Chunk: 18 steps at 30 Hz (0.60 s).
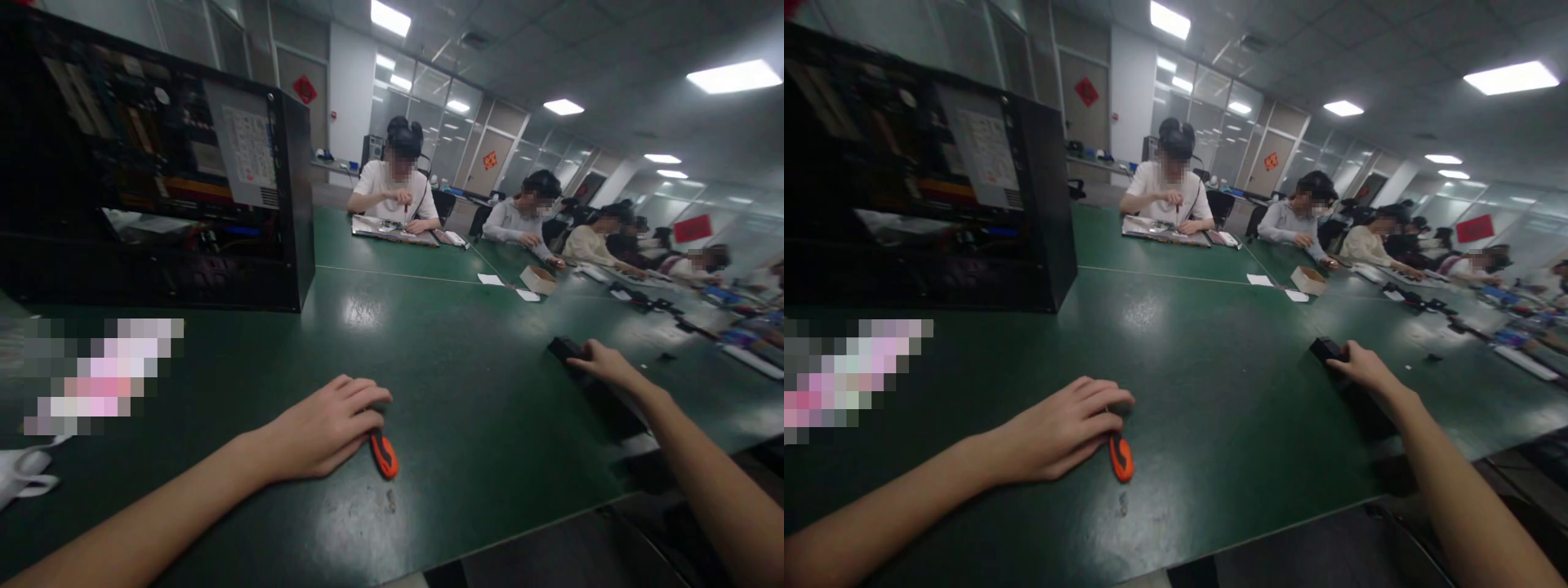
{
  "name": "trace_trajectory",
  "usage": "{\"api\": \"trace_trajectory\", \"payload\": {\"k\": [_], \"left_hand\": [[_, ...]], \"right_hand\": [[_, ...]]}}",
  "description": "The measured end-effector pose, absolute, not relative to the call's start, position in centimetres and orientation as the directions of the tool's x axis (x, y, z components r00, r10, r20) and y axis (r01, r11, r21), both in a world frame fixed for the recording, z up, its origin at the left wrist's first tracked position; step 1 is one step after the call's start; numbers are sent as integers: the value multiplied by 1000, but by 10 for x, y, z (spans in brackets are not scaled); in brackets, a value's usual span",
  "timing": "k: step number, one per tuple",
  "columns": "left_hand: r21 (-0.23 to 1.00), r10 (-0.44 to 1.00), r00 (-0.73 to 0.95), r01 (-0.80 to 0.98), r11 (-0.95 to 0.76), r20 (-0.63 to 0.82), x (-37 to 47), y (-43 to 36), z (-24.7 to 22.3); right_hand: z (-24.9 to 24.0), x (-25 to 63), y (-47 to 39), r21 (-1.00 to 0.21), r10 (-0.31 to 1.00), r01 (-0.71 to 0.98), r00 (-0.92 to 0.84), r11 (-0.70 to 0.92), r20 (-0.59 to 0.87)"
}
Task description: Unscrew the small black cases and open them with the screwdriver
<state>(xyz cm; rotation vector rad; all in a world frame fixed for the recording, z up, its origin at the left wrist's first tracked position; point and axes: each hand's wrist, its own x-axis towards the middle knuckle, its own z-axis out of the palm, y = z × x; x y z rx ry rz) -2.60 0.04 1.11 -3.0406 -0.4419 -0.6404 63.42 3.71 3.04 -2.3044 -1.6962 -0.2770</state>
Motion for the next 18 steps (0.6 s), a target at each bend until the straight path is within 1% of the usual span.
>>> {"api": "trace_trajectory", "payload": {"k": [3, 4, 7, 10, 13, 14, 15, 16, 18], "left_hand": [[53, 266, 859, 271, -961, 437, -25, 3, 10], [62, 267, 846, 270, -961, 461, -26, 3, 11], [98, 293, 772, 290, -952, 564, -29, 5, 13], [164, 348, 663, 325, -931, 663, -33, 5, 13], [276, 440, 505, 369, -888, 742, -34, 5, 12], [304, 467, 446, 391, -869, 764, -33, 5, 12], [322, 486, 391, 414, -851, 782, -32, 5, 13], [331, 497, 351, 437, -837, 794, -31, 6, 14], [333, 504, 313, 464, -821, 805, -30, 6, 17]], "right_hand": [[32, 621, 38, -105, 920, 939, 341, -327, 192], [34, 616, 38, -99, 918, 935, 354, -341, 177], [42, 595, 37, -69, 917, 934, 357, -350, 176], [52, 556, 40, -63, 941, 961, 275, -268, 196], [62, 485, 39, -103, 976, 993, 73, -53, 204], [65, 455, 35, -129, 974, 988, -50, 80, 222], [68, 424, 31, -152, 957, 967, -162, 202, 240], [70, 391, 25, -173, 937, 934, -274, 313, 218], [70, 330, 13, -224, 882, 854, -440, 469, 171]]}}
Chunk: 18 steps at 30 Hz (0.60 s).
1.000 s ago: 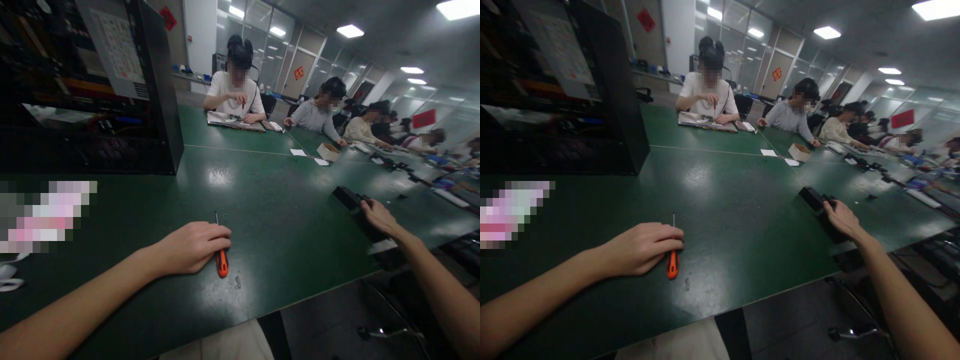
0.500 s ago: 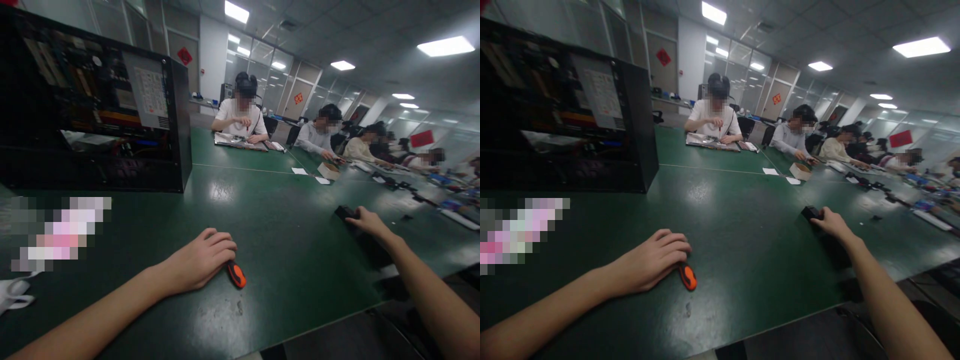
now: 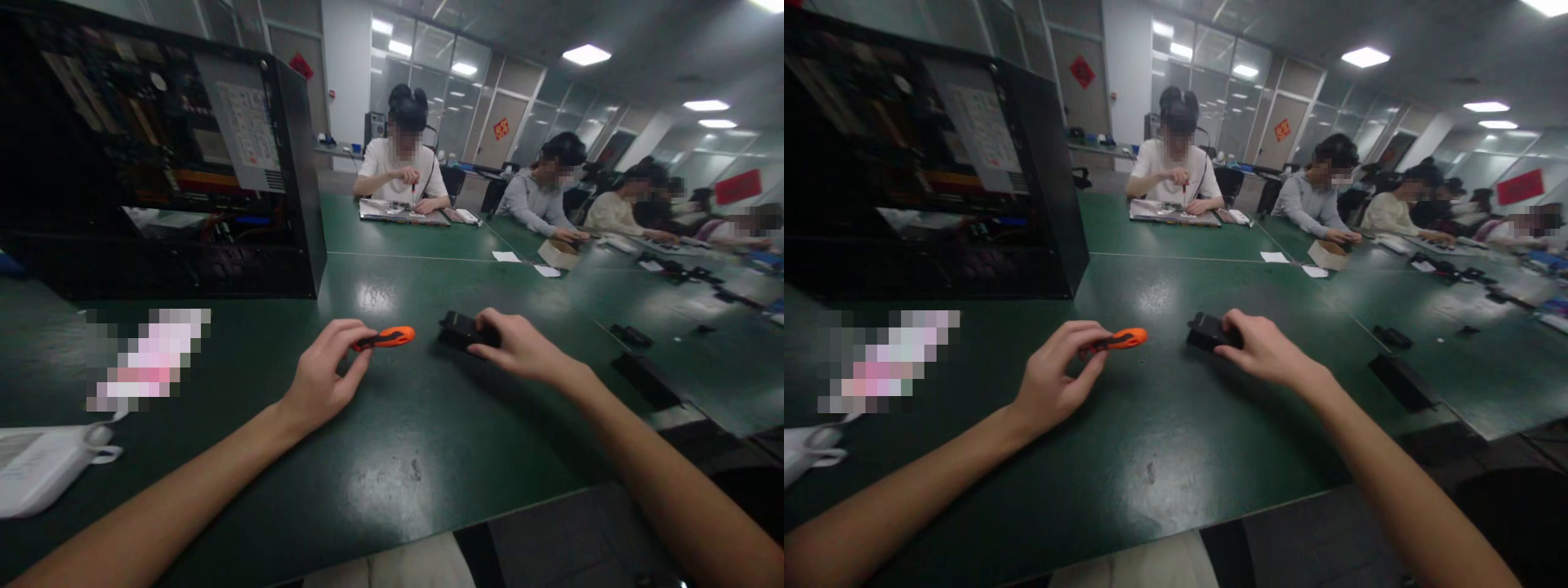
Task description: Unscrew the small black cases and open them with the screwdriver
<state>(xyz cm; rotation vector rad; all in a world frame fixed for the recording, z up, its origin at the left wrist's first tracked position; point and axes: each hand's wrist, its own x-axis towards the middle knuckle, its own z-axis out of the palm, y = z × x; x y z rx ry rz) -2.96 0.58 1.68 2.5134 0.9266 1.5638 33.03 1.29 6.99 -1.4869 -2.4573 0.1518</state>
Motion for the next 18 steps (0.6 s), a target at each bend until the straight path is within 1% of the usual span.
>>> {"api": "trace_trajectory", "payload": {"k": [3, 5, 7, 9, 12, 15, 16, 18], "left_hand": [[333, 503, 317, 461, -823, 804, -29, 6, 20], [344, 506, 318, 447, -826, 802, -29, 6, 20], [361, 509, 316, 425, -830, 800, -29, 6, 20], [372, 509, 324, 400, -838, 798, -28, 5, 18], [393, 516, 344, 367, -843, 784, -25, 4, 16], [454, 566, 324, 360, -815, 758, -24, 1, 18], [480, 589, 313, 362, -799, 745, -24, 0, 19], [526, 627, 327, 350, -775, 707, -25, -1, 21]], "right_hand": [[60, 264, -3, -272, 783, 740, -615, 615, 97], [49, 241, -9, -297, 749, 702, -659, 647, 75], [40, 231, -10, -345, 749, 681, -654, 646, 110], [38, 227, -7, -459, 764, 630, -613, 627, 201], [46, 220, 3, -630, 777, 486, -532, 605, 336], [57, 203, 15, -699, 762, 344, -459, 627, 457], [60, 198, 18, -715, 758, 292, -409, 636, 508], [62, 191, 23, -738, 759, 190, -251, 647, 600]]}}
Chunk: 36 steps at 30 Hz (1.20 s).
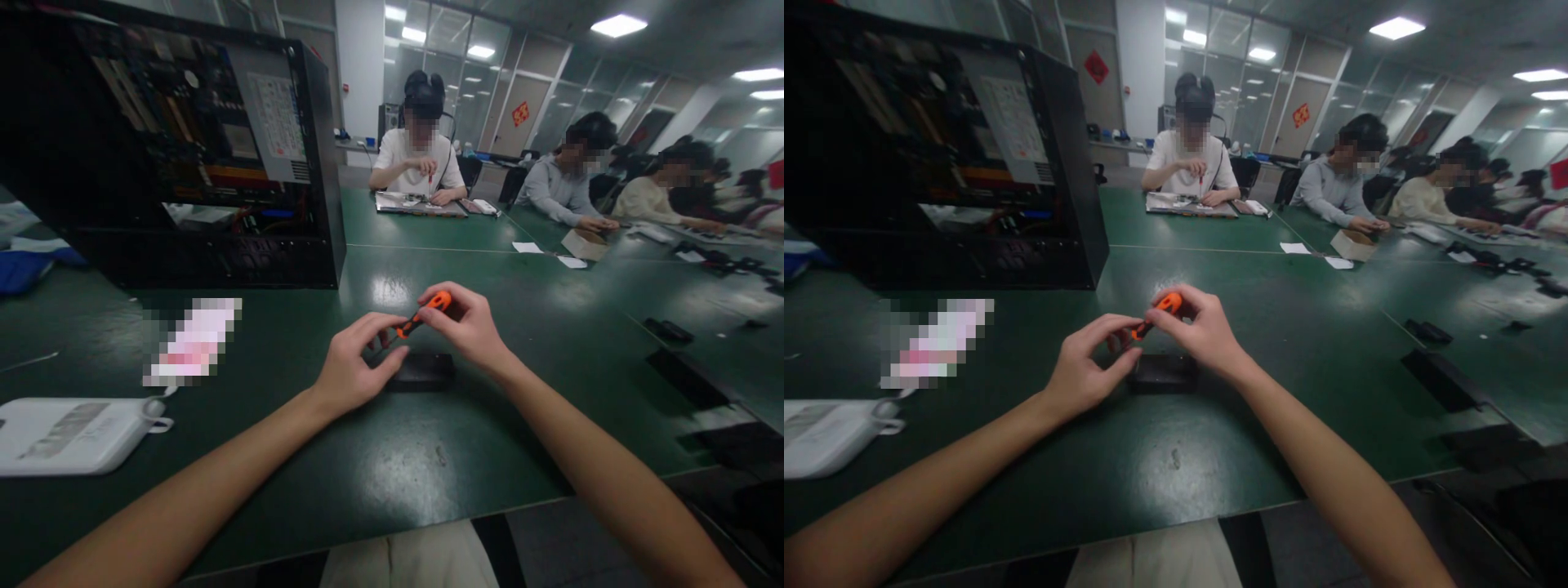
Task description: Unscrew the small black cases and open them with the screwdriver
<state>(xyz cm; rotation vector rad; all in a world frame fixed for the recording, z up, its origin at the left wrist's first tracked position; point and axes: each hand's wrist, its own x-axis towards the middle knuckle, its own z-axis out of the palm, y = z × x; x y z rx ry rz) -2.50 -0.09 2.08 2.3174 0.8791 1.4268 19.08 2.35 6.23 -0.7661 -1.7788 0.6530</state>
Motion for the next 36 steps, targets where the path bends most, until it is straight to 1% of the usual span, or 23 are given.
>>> {"api": "trace_trajectory", "payload": {"k": [3, 5, 8, 13, 18, 23, 31, 36], "left_hand": [[571, 641, 474, 305, -762, 603, -25, -2, 21], [579, 629, 568, 299, -759, 531, -24, -2, 19], [561, 616, 620, 318, -764, 487, -22, -1, 16], [542, 626, 627, 358, -760, 463, -24, 2, 15], [556, 633, 637, 360, -749, 440, -24, 2, 14], [572, 636, 634, 348, -743, 439, -23, 1, 15], [581, 636, 635, 339, -740, 439, -23, 1, 15], [576, 632, 628, 335, -746, 453, -22, 0, 16]], "right_hand": [[58, 193, 26, -736, 742, 122, 1, 666, 671], [53, 201, 23, -710, 709, 138, 66, 691, 702], [44, 211, 16, -658, 663, 161, 30, 736, 748], [39, 212, 7, -589, 598, 129, -43, 798, 800], [41, 212, 3, -598, 613, 143, -107, 788, 783], [42, 213, 2, -586, 607, 168, -128, 792, 784], [45, 214, 1, -584, 621, 257, -92, 770, 778], [44, 211, 2, -620, 646, 245, -36, 746, 763]]}}
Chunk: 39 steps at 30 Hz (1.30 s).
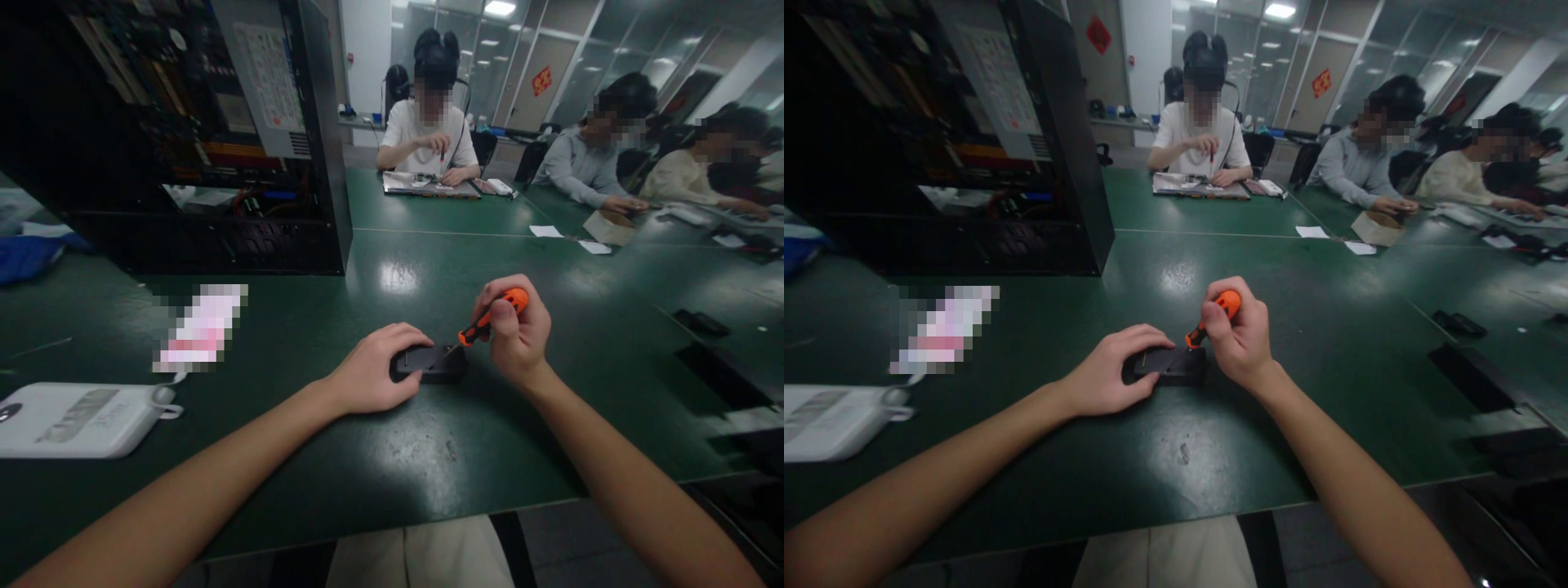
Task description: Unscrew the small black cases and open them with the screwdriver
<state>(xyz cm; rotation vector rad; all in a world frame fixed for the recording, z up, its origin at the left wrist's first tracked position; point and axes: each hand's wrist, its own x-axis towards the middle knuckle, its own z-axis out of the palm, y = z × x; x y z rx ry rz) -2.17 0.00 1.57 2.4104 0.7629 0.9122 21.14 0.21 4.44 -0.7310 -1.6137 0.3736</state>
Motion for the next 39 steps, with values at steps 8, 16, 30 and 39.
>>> {"api": "trace_trajectory", "payload": {"k": [8, 16, 30, 39], "left_hand": [[561, 628, 645, 352, -749, 435, -22, 1, 14], [509, 616, 667, 389, -768, 420, -23, 1, 17], [560, 626, 661, 357, -747, 413, -23, 4, 14], [584, 655, 636, 370, -723, 408, -22, 5, 11]], "right_hand": [[44, 209, 5, -629, 650, 207, -44, 749, 759], [46, 210, 2, -617, 647, 252, -49, 745, 761], [57, 209, 0, -543, 611, 315, -176, 778, 772], [156, 205, -20, -379, 596, 483, -750, 789, 287]]}}
